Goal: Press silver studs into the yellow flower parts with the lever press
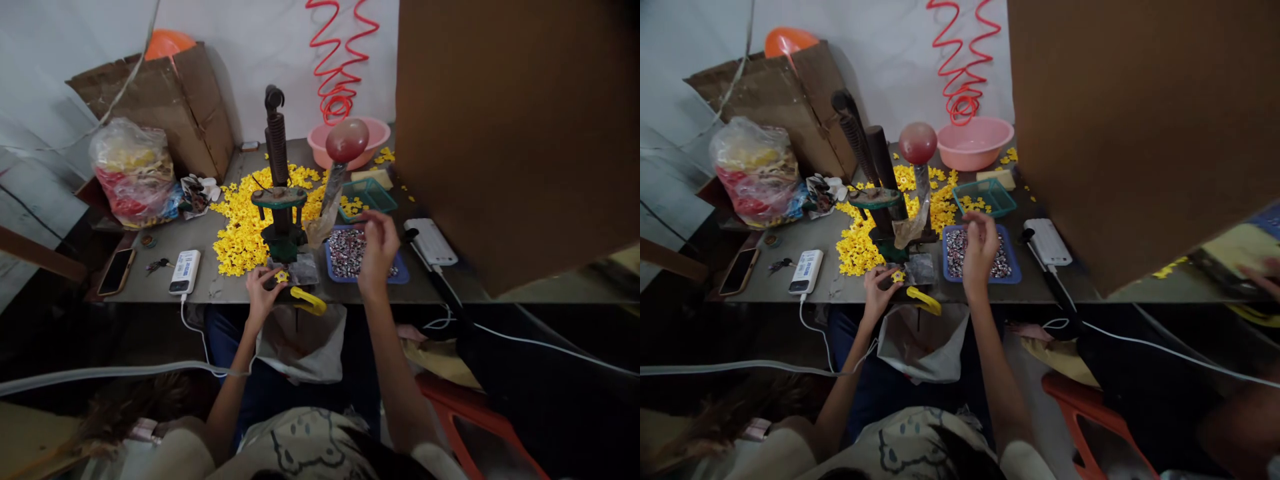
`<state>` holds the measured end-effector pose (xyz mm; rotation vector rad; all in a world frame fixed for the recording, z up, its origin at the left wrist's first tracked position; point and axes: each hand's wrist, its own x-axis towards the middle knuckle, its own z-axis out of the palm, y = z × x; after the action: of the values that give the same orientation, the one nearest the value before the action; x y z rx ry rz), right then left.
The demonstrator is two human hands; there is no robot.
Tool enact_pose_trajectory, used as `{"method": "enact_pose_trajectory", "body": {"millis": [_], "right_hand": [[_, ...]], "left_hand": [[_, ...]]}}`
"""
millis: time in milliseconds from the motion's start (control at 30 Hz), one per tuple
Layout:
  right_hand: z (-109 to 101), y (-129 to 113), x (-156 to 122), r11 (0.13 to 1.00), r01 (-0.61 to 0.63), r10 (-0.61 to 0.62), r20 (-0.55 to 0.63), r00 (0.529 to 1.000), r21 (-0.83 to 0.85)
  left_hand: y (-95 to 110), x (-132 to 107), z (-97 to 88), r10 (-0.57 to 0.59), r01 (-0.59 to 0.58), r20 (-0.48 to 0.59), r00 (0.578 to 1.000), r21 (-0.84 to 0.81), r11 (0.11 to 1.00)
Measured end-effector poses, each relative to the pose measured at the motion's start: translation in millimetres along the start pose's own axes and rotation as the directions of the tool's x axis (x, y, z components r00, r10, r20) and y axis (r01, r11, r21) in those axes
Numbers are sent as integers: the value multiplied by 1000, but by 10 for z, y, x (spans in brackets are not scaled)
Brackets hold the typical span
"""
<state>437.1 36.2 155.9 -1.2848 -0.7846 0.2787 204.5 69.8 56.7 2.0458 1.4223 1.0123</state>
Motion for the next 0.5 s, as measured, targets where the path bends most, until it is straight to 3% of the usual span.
{"method": "enact_pose_trajectory", "body": {"millis": [67,133,233,300,367,400,500], "right_hand": [[119,-300,330,992,13,-18,36,999,128],[302,-663,585,956,-20,-28,159,987,294],[534,-1115,636,890,-60,-140,396,908,451],[552,-1237,393,851,18,-248,372,895,525],[437,-1215,3,801,150,-332,221,917,579],[347,-1171,-199,783,197,-379,201,903,591],[85,-1002,-587,850,168,-353,304,885,499]], "left_hand": [[-16,50,58,-17,17,-2,1000,47,999],[-20,96,119,-30,31,-3,1000,76,997],[-29,142,183,-54,56,-17,998,115,992],[-40,155,207,-67,70,-28,997,129,989],[-43,163,221,-72,75,-28,997,133,988],[-37,169,225,-74,76,-24,997,131,988],[8,192,205,-81,82,-15,997,129,988]]}}
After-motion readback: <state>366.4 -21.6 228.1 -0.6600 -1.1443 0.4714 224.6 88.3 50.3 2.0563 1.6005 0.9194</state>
